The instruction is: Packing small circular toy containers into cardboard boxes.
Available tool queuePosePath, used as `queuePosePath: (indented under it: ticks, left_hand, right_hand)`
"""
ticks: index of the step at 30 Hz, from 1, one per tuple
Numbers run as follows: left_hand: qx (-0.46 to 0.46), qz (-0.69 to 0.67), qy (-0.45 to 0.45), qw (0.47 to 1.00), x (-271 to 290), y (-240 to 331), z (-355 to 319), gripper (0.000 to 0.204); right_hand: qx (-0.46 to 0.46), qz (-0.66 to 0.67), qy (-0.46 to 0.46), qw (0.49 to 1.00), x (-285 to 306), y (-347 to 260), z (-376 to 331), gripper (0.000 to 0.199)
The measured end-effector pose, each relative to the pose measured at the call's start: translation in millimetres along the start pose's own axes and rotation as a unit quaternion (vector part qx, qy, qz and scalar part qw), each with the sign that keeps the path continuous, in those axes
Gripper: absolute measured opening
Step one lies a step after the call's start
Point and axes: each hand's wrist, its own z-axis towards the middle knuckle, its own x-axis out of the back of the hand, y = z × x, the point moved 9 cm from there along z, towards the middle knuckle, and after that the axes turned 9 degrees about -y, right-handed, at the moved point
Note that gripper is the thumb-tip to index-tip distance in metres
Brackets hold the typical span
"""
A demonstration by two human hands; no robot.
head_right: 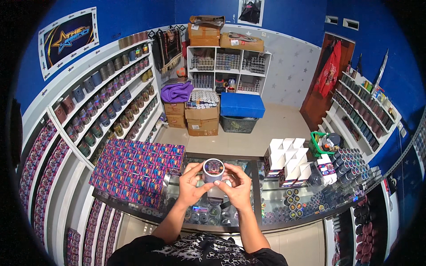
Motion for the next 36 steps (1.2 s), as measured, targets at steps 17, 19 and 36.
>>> queuePosePath:
  ticks: [17,19,36]
  left_hand:
    - [0.029,-0.039,0.017,0.999,14.7,-30.9,8.2,0.040]
    - [0.053,-0.060,0.020,0.997,16.7,-34.4,8.0,0.042]
    - [0.013,0.073,-0.123,0.990,7.1,-6.5,17.0,0.067]
  right_hand:
    - [0.011,-0.057,0.088,0.994,13.4,22.5,5.4,0.047]
    - [0.022,-0.067,0.068,0.995,18.4,22.3,6.8,0.046]
    - [-0.054,-0.152,-0.052,0.986,-17.9,16.1,14.6,0.070]
